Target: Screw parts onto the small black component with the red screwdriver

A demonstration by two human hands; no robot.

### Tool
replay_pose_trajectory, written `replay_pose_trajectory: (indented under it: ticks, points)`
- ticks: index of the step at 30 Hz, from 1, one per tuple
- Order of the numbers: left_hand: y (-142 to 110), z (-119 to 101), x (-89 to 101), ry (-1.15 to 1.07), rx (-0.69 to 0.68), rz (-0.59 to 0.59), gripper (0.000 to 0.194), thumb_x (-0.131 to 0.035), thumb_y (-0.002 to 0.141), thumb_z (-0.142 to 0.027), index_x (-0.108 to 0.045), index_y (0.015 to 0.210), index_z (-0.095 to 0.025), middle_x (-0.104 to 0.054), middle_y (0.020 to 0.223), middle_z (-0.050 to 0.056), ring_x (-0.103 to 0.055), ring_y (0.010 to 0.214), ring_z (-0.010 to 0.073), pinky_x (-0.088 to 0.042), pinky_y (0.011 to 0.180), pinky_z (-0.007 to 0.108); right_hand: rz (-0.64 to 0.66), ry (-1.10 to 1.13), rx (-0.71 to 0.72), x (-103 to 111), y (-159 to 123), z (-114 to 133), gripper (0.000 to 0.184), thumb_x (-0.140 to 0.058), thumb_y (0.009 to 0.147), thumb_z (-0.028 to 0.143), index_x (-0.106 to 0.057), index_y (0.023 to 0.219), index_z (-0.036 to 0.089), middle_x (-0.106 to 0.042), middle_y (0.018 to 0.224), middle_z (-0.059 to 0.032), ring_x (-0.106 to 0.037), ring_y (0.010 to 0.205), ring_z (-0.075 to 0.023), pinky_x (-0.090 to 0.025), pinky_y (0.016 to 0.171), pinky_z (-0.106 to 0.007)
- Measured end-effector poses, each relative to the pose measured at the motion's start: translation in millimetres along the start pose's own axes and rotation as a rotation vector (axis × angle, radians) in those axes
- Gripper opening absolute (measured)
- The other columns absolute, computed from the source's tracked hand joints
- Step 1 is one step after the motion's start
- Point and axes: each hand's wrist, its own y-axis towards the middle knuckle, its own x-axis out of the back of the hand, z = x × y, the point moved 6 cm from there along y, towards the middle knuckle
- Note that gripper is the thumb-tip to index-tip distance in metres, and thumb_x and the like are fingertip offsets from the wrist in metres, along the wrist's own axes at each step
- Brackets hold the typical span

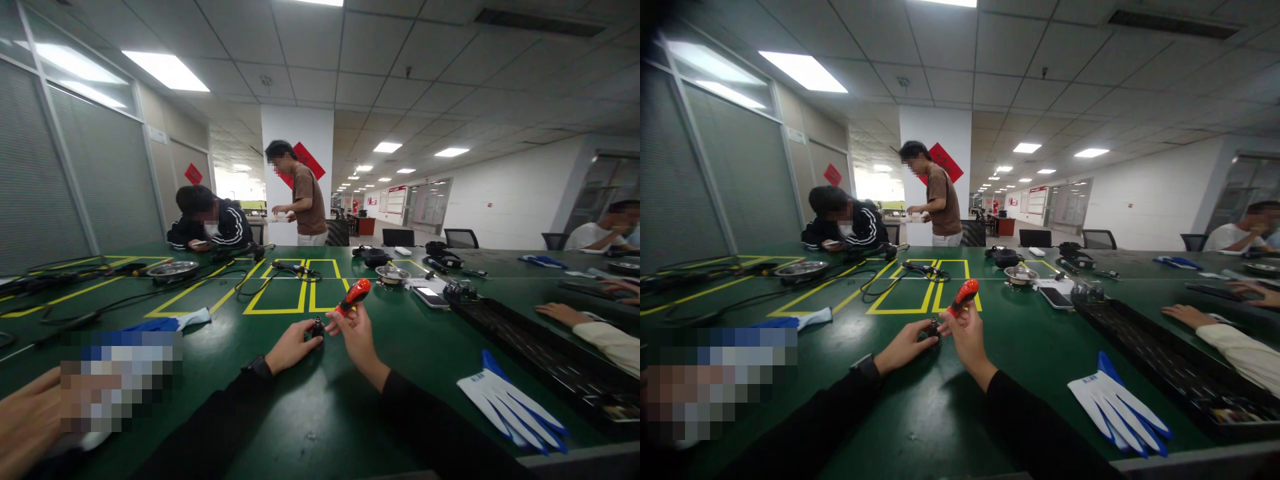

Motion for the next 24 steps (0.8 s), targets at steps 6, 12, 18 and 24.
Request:
replay_pose_trajectory:
  ticks: [6, 12, 18, 24]
  points:
    - [0.2, -0.2, 0.0, 0.01, 0.006, 0.01, 0.02, -0.051, 0.073, -0.029, -0.063, 0.088, -0.025, -0.067, 0.086, -0.003, -0.057, 0.078, 0.0194, -0.042, 0.072, 0.029, 0.025, -0.012, 0.036, 0.6, -3.9, 3.0, 0.027, -0.052, 0.081, 0.029, -0.042, 0.105, 0.02, -0.064, 0.081, -0.0024, -0.062, 0.056, -0.0122, -0.054, 0.053, -0.026]
    - [0.0, -0.9, -0.1, 0.0, -0.008, 0.007, 0.02, -0.05, 0.074, -0.029, -0.063, 0.088, -0.024, -0.067, 0.085, -0.001, -0.056, 0.076, 0.0199, -0.042, 0.071, 0.029, 0.053, -0.027, 0.041, -1.1, -4.0, 5.5, 0.029, -0.047, 0.084, 0.03, -0.044, 0.111, 0.02, -0.063, 0.087, -0.0038, -0.062, 0.059, -0.0118, -0.053, 0.051, -0.025]
    - [0.4, 2.7, -2.1, -0.004, 0.034, 0.027, 0.026, -0.05, 0.074, -0.03, -0.063, 0.096, -0.024, -0.067, 0.092, -0.002, -0.056, 0.081, 0.0212, -0.041, 0.076, 0.03, 0.011, -0.031, 0.02, -0.2, -1.7, 1.9, 0.025, -0.054, 0.08, 0.03, -0.043, 0.101, 0.02, -0.064, 0.084, -0.0023, -0.062, 0.055, -0.0114, -0.052, 0.049, -0.023]
    - [-0.3, 3.9, -2.3, 0.029, 0.038, 0.026, 0.024, -0.049, 0.075, -0.031, -0.062, 0.094, -0.025, -0.066, 0.09, -0.002, -0.055, 0.08, 0.0197, -0.041, 0.075, 0.028, 0.013, -0.021, 0.046, 1.2, -3.5, 2.5, 0.023, -0.049, 0.084, 0.029, -0.041, 0.104, 0.022, -0.064, 0.085, -0.0024, -0.063, 0.058, -0.0117, -0.052, 0.051, -0.022]
